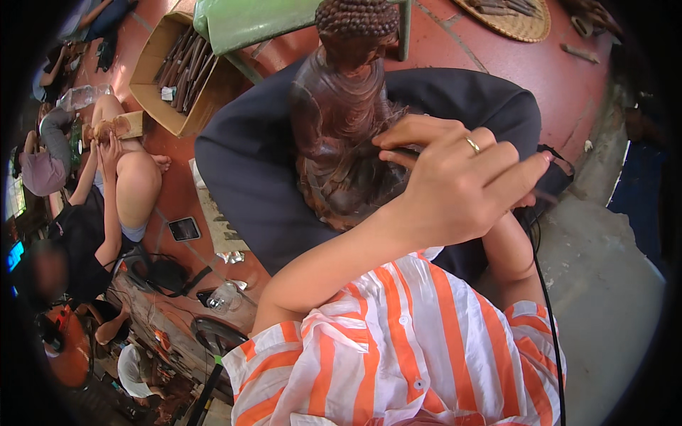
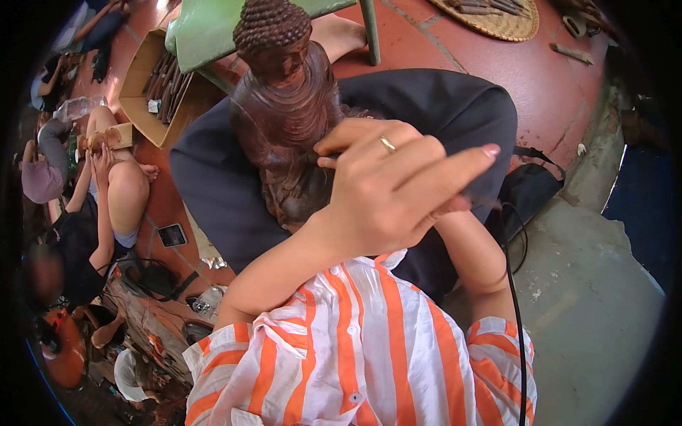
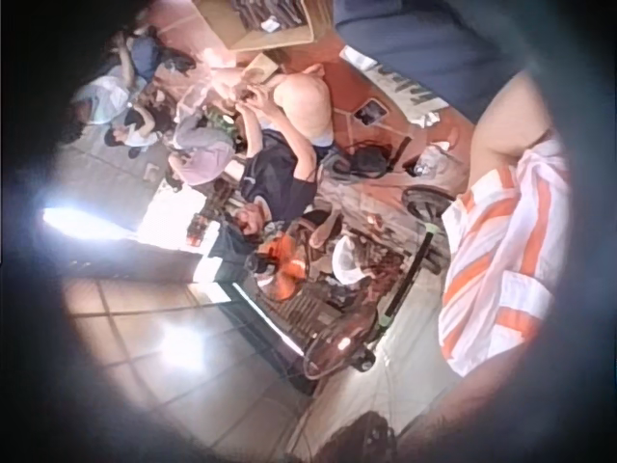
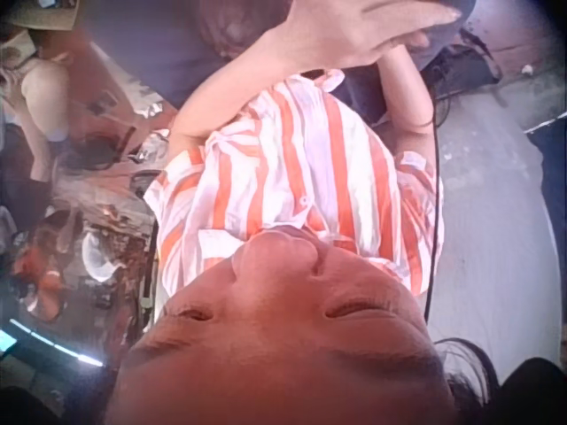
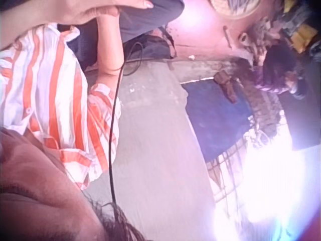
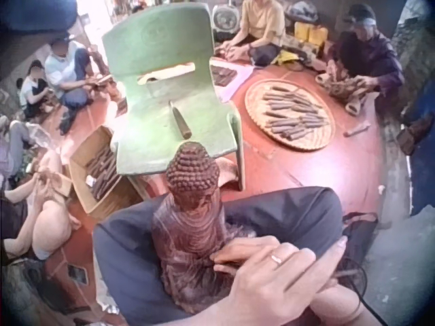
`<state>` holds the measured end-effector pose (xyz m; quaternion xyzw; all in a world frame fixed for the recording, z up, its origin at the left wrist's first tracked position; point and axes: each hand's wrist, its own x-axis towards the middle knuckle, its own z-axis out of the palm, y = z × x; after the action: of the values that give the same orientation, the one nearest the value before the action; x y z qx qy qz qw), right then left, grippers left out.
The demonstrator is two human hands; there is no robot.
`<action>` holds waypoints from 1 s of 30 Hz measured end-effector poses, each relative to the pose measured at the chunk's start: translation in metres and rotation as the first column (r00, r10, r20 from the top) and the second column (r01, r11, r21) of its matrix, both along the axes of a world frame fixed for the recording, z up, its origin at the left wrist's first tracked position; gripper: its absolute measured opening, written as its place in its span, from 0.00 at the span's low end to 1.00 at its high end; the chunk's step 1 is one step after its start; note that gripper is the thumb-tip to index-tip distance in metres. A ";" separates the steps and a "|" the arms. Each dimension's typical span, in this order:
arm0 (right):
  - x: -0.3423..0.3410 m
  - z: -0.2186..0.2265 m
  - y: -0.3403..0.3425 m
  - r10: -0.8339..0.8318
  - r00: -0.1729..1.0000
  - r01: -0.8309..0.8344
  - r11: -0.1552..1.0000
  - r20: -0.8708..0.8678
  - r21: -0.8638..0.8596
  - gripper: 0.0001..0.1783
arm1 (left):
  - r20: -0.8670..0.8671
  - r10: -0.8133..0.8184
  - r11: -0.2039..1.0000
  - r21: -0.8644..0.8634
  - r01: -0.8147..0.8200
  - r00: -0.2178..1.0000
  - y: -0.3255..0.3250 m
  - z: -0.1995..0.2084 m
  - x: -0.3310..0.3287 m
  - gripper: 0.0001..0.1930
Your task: The person carves a wooden Buddha statue using a small chisel, focusing on the torso and base. They hold the statue with one hand and carefully remove wood with the other, occasionally rotating the piece to access different areas.
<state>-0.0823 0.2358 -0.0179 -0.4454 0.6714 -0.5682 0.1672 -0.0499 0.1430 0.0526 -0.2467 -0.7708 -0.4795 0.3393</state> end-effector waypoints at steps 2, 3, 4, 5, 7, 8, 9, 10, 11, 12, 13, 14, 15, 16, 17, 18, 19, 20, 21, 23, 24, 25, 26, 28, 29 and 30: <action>-0.002 -0.008 -0.009 0.025 1.000 -0.025 1.000 0.014 0.015 0.20 | 0.030 0.021 0.998 0.056 -0.023 0.999 -0.003 -0.002 -0.005 0.13; -0.002 -0.011 -0.014 0.024 1.000 -0.025 0.999 0.018 0.025 0.20 | 0.053 0.030 0.998 0.052 -0.033 0.998 -0.004 -0.007 -0.006 0.14; -0.001 -0.013 -0.018 0.021 1.000 -0.022 0.999 0.023 0.036 0.20 | 0.076 0.040 0.998 0.047 -0.044 0.996 -0.005 -0.011 -0.007 0.15; -0.002 -0.015 -0.022 0.014 1.000 -0.014 0.999 0.018 0.048 0.20 | 0.081 0.066 0.997 0.046 -0.070 0.995 -0.006 -0.014 -0.007 0.18; -0.002 -0.014 -0.027 -0.001 1.000 -0.001 0.998 0.027 0.069 0.19 | 0.079 0.053 0.995 0.075 -0.059 0.995 -0.008 -0.016 -0.007 0.19; -0.002 -0.014 -0.029 -0.010 1.000 0.008 0.997 0.029 0.077 0.19 | 0.078 0.047 0.994 0.090 -0.054 0.996 -0.009 -0.018 -0.008 0.19; -0.003 -0.014 -0.030 -0.010 0.999 0.007 0.997 0.033 0.080 0.19 | 0.079 0.039 0.994 0.097 -0.047 0.996 -0.011 -0.021 -0.008 0.19; -0.003 -0.014 -0.032 -0.012 0.999 0.008 0.996 0.040 0.083 0.19 | 0.080 0.031 0.994 0.103 -0.039 0.996 -0.013 -0.024 -0.010 0.18; -0.003 -0.014 -0.033 -0.014 0.999 0.009 0.996 0.047 0.088 0.19 | 0.081 0.023 0.993 0.110 -0.032 0.996 -0.015 -0.027 -0.011 0.18; -0.005 -0.012 -0.033 -0.014 0.998 0.009 0.996 0.053 0.093 0.19 | 0.091 0.025 0.994 0.103 -0.034 0.996 -0.016 -0.027 -0.012 0.18; -0.005 -0.011 -0.032 -0.018 0.998 0.013 0.995 0.053 0.099 0.18 | 0.101 0.027 0.995 0.096 -0.036 0.995 -0.017 -0.027 -0.013 0.18; -0.006 -0.010 -0.031 -0.021 0.998 0.015 0.994 0.059 0.104 0.18 | 0.111 0.028 0.995 0.089 -0.038 0.993 -0.017 -0.026 -0.014 0.19; -0.007 -0.007 -0.030 -0.019 0.998 0.012 0.994 0.060 0.111 0.18 | 0.135 0.049 0.994 0.094 -0.062 0.990 -0.015 -0.024 -0.016 0.19; -0.008 -0.005 -0.028 -0.013 0.998 0.007 0.993 0.054 0.114 0.18 | 0.158 0.069 0.991 0.099 -0.085 0.985 -0.012 -0.021 -0.018 0.19; -0.009 -0.002 -0.025 -0.006 0.998 -0.001 0.993 0.055 0.118 0.18 | 0.182 0.088 0.989 0.103 -0.108 0.979 -0.009 -0.017 -0.020 0.19; -0.010 0.000 -0.022 0.006 0.999 -0.012 0.993 0.051 0.118 0.18 | 0.197 0.099 0.987 0.106 -0.121 0.975 -0.007 -0.013 -0.022 0.19; -0.011 0.002 -0.020 0.016 0.998 -0.022 0.993 0.053 0.116 0.17 | 0.213 0.109 0.985 0.109 -0.134 0.971 -0.005 -0.008 -0.022 0.19; -0.011 0.004 -0.018 0.015 0.999 -0.021 0.993 0.050 0.116 0.17 | 0.229 0.119 0.983 0.111 -0.147 0.966 -0.003 -0.007 -0.023 0.19; -0.010 0.007 -0.019 0.010 0.999 -0.015 0.993 0.042 0.118 0.17 | 0.186 0.098 0.990 0.086 -0.115 0.978 -0.003 -0.010 -0.024 0.20; -0.007 0.008 -0.024 -0.002 0.999 -0.003 0.992 0.034 0.123 0.17 | 0.150 0.064 0.990 0.115 -0.082 0.987 -0.007 -0.014 -0.019 0.20; -0.006 0.008 -0.026 -0.011 0.999 0.006 0.992 0.038 0.127 0.17 | 0.134 0.043 0.990 0.130 -0.061 0.990 -0.009 -0.015 -0.017 0.20; -0.005 0.006 -0.028 -0.020 0.999 0.014 0.991 0.044 0.131 0.17 | 0.120 0.024 0.988 0.148 -0.042 0.992 -0.012 -0.016 -0.016 0.21; -0.003 0.005 -0.031 -0.026 0.999 0.020 0.990 0.042 0.139 0.16 | 0.106 0.006 0.986 0.166 -0.024 0.994 -0.016 -0.017 -0.015 0.21; -0.004 0.004 -0.033 -0.031 0.998 0.024 0.989 0.047 0.146 0.16 | 0.096 -0.005 0.987 0.161 -0.011 0.995 -0.020 -0.019 -0.016 0.21; -0.004 0.003 -0.034 -0.033 0.998 0.026 0.989 0.049 0.148 0.16 | 0.104 0.000 0.990 0.139 -0.015 0.995 -0.022 -0.019 -0.016 0.21; -0.005 0.003 -0.033 -0.037 0.998 0.029 0.988 0.052 0.151 0.16 | 0.112 0.004 0.993 0.117 -0.017 0.994 -0.022 -0.019 -0.017 0.21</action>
<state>-0.0873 0.2024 -0.0152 -0.4048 0.7148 -0.5307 0.2090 -0.0665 0.1209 0.0335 -0.1950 -0.7602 -0.5354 0.3123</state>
